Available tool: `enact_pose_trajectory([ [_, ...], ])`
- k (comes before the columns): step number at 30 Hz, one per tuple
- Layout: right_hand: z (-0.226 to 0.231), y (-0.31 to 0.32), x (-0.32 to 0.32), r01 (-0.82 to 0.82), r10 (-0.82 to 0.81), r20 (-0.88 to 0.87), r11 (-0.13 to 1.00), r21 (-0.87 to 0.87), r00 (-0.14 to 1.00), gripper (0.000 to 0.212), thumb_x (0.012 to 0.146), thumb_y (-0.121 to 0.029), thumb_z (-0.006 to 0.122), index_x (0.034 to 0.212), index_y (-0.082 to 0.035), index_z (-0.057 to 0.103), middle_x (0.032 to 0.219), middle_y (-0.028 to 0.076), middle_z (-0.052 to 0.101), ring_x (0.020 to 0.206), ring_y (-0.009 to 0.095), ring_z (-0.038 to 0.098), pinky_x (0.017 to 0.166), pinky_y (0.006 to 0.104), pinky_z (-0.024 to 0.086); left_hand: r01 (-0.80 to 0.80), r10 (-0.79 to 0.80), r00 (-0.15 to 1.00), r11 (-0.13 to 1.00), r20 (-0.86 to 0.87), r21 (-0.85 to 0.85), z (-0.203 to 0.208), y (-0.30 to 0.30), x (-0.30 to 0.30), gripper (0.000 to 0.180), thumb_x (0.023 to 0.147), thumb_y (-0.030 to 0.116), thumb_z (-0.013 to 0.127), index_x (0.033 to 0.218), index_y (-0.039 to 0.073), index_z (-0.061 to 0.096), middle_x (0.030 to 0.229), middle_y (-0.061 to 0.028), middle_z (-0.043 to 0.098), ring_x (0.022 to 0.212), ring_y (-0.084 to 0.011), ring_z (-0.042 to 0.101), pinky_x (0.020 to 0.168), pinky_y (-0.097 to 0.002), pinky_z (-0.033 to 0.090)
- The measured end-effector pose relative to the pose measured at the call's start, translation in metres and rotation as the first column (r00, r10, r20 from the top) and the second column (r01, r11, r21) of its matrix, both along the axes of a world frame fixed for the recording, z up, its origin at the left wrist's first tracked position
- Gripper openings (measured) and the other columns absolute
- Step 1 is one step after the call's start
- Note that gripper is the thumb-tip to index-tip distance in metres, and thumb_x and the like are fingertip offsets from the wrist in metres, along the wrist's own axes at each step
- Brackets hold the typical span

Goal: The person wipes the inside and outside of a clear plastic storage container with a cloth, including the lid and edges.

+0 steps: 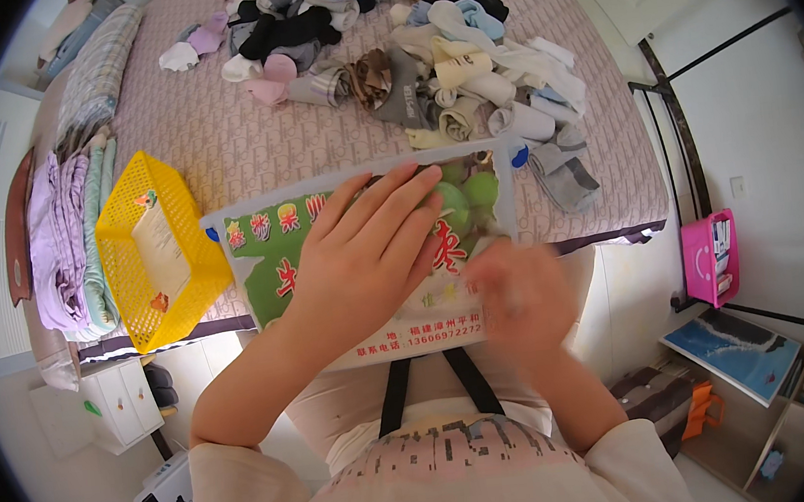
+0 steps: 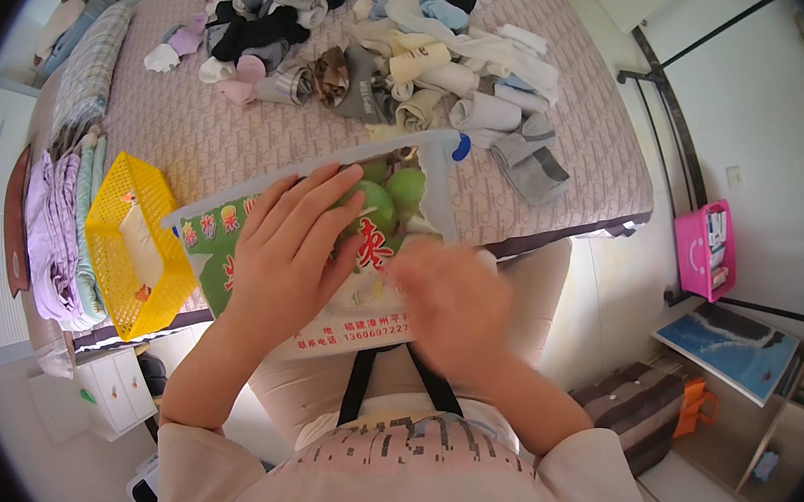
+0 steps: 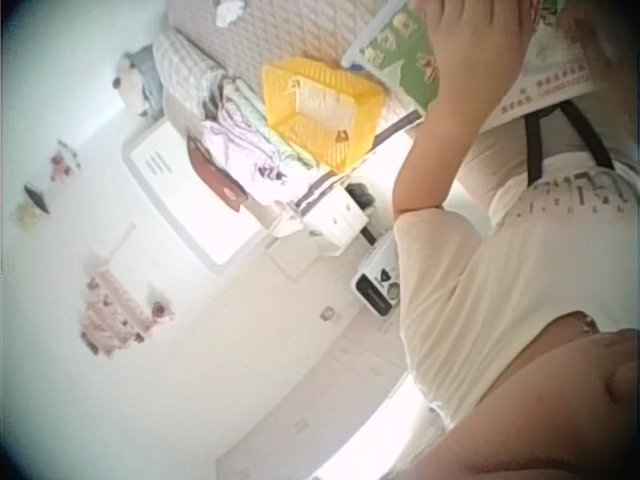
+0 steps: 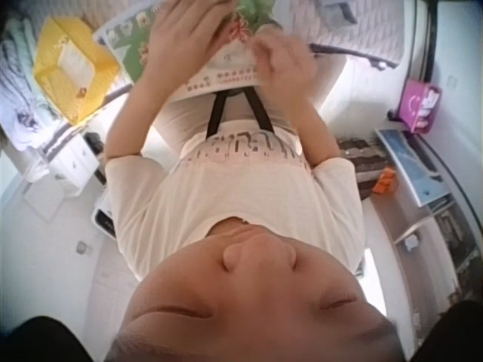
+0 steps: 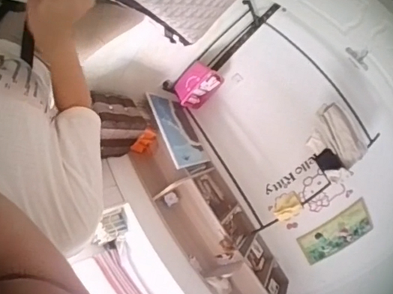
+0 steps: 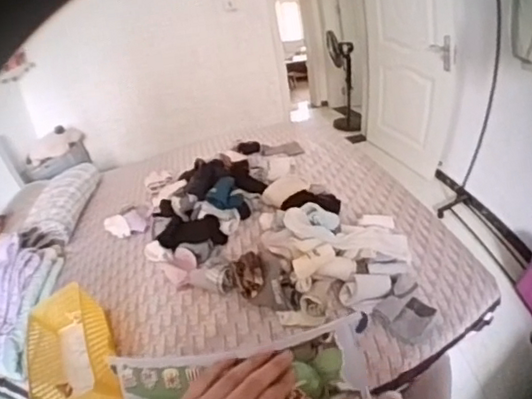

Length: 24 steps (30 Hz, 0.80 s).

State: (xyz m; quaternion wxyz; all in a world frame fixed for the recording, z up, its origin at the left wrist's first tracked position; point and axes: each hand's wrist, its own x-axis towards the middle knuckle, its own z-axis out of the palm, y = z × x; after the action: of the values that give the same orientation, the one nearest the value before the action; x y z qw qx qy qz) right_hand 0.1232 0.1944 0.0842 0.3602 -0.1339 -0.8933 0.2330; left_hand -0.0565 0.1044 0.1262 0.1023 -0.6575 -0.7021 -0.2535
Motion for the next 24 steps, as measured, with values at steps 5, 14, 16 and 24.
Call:
enact_pose_trajectory([
  [5,0.012,-0.012,0.013,0.013,-0.006,0.038,0.982,-0.188,0.999,0.015,0.084,-0.005,0.071,0.098,-0.008,0.067,0.086,0.006,0.067,0.067,0.019,0.061,0.065,0.0320,0.052,0.035,-0.035,0.999,0.999,0.039,0.003,0.001,0.001,-0.005,0.037,0.078,0.008,0.073,0.114,0.005,0.064,0.129,-0.0092,0.063,0.122,-0.0284,0.060,0.102,-0.0445,0.045],
  [14,-0.005,0.044,0.030,0.062,0.038,0.161,0.818,-0.572,0.986,0.084,0.065,-0.031,0.091,0.137,-0.006,0.055,0.121,0.011,0.060,0.107,0.022,0.060,0.095,0.0345,0.047,0.236,-0.233,0.964,0.972,0.127,-0.009,0.024,0.025,0.006,0.037,0.083,0.009,0.072,0.119,0.009,0.065,0.127,-0.0073,0.065,0.127,-0.0275,0.055,0.101,-0.0434,0.044],
  [16,-0.009,0.043,0.028,-0.014,0.086,0.126,0.873,-0.487,0.988,0.104,0.054,-0.038,0.095,0.143,-0.008,0.050,0.133,0.012,0.054,0.122,0.028,0.055,0.100,0.0379,0.046,0.307,-0.293,0.946,0.947,0.137,-0.095,0.026,0.040,0.004,0.035,0.083,0.010,0.072,0.118,0.010,0.066,0.127,-0.0055,0.065,0.129,-0.0255,0.053,0.100,-0.0421,0.044],
  [24,-0.019,0.035,0.024,0.020,0.140,0.265,0.852,-0.523,0.954,0.121,0.054,-0.036,0.094,0.155,-0.014,0.031,0.154,0.013,0.040,0.131,0.032,0.052,0.098,0.0397,0.051,0.536,-0.479,0.822,0.834,0.306,-0.133,0.013,0.067,-0.035,0.020,0.081,0.010,0.074,0.100,0.010,0.072,0.112,0.0000,0.072,0.120,-0.0237,0.060,0.094,-0.0400,0.045],
])
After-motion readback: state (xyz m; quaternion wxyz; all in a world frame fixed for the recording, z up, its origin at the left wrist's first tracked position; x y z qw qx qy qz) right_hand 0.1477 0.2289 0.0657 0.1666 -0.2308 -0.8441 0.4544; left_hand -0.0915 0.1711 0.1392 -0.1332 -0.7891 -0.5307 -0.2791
